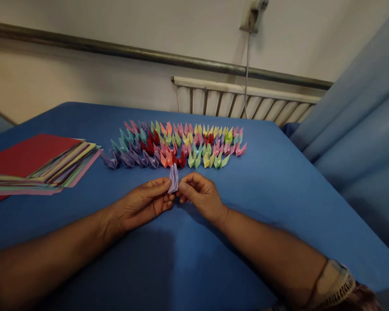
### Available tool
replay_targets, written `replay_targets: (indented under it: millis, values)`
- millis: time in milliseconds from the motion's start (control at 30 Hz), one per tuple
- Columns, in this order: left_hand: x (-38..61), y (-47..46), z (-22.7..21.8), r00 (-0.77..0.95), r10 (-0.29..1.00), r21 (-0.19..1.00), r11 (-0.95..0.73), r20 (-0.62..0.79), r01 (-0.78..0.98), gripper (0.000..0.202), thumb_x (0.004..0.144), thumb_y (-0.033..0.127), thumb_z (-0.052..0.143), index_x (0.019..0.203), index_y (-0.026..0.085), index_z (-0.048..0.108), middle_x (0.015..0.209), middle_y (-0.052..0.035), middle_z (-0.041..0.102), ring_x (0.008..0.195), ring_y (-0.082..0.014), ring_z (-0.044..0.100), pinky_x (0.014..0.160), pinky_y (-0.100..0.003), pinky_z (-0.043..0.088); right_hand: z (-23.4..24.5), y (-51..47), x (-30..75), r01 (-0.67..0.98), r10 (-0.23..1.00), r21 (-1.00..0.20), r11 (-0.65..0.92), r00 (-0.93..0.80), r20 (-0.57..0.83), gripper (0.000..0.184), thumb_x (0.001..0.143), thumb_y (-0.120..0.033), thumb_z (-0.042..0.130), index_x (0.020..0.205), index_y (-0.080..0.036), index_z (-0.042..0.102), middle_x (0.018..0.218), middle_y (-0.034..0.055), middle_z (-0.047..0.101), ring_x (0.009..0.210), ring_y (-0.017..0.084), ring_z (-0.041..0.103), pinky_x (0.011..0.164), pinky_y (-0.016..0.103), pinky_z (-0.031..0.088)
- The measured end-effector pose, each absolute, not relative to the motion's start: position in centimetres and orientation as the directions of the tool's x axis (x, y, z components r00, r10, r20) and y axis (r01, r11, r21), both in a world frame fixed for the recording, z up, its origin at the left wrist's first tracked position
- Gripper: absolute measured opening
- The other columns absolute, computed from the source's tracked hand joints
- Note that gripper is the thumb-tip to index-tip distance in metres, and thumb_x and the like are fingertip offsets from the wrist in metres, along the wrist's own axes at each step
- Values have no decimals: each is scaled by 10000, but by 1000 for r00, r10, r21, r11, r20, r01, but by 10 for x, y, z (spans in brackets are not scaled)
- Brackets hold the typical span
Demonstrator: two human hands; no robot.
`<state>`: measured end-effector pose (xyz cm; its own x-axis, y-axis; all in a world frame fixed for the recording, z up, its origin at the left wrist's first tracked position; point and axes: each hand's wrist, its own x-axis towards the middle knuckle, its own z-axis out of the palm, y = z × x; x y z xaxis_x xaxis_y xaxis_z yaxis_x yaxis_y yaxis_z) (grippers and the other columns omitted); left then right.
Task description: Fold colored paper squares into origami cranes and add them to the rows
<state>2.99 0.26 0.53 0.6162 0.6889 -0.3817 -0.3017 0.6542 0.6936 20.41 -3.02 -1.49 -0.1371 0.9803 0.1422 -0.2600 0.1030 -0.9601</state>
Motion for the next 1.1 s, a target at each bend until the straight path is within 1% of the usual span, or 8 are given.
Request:
replay_targets:
  millis: [200, 300, 400, 500, 633, 867, 967, 1100]
  values:
    - [28, 3, 3, 617, 689, 676, 662, -380, -323, 129, 788, 165, 762, 846, 122, 655, 728, -26, 675, 656, -100, 651, 649, -193, 531, -13, -29, 202, -245, 980, -964, 106, -136, 143, 279, 774, -436, 753, 805, -205, 599, 633, -53, 617, 536, 79, 560, 551, 233, 473]
    - [30, 2, 3, 563, 728, 705, 630, -391, -326, 160, 751, 189, 793, 816, 144, 654, 711, -3, 658, 648, -96, 635, 659, -206, 522, -16, -28, 201, -222, 985, -964, 144, -65, 162, 282, 744, -403, 781, 792, -213, 578, 631, -66, 584, 538, 76, 536, 550, 231, 458]
    - [33, 1, 4, 445, 836, 850, 462, -321, -255, 170, 746, 260, 791, 784, 156, 662, 707, 5, 654, 630, -88, 598, 631, -202, 484, -17, -29, 200, -180, 985, -970, 166, -14, 171, 284, 722, -405, 791, 777, -216, 587, 665, -48, 611, 585, 96, 563, 570, 248, 456]
    - [34, -1, 5, 296, 940, 979, 194, -167, -62, 193, 755, 320, 763, 751, 156, 662, 650, 20, 618, 575, -85, 531, 574, -207, 426, -17, -30, 201, -168, 987, -978, 122, -87, 138, 288, 742, -459, 759, 829, -211, 640, 704, -18, 656, 631, 120, 598, 598, 274, 471]
    - [34, -4, 9, 257, 966, 992, -9, -24, 125, 196, 777, 349, 727, 757, 161, 672, 640, 29, 591, 586, -95, 509, 570, -215, 401, -18, -27, 203, -199, 990, -979, 34, -130, 60, 293, 744, -462, 763, 801, -199, 646, 647, -23, 654, 575, 105, 575, 559, 253, 451]
    - [36, -8, 8, 413, 908, 994, 102, -74, -47, 256, 817, 390, 698, 929, 160, 673, 776, -18, 656, 709, -133, 592, 706, -267, 486, -21, -19, 210, -431, 961, -889, -153, -273, -33, 254, 748, -386, 791, 778, -186, 637, 649, -31, 663, 577, 94, 595, 579, 232, 447]
    - [36, -9, 7, 400, 913, 988, 129, -84, -87, 267, 764, 339, 757, 939, 161, 662, 762, -8, 650, 701, -130, 595, 717, -271, 488, -21, -19, 214, -452, 950, -873, -182, -311, -37, 235, 773, -378, 774, 798, -186, 641, 695, -23, 672, 598, 91, 592, 594, 230, 444]
    - [38, -10, 7, 421, 902, 984, 145, -90, -100, 263, 780, 336, 743, 965, 163, 672, 770, -13, 662, 707, -133, 604, 723, -274, 490, -21, -19, 216, -448, 942, -871, -200, -331, -46, 244, 775, -396, 769, 811, -190, 644, 656, -37, 640, 586, 97, 572, 629, 256, 458]
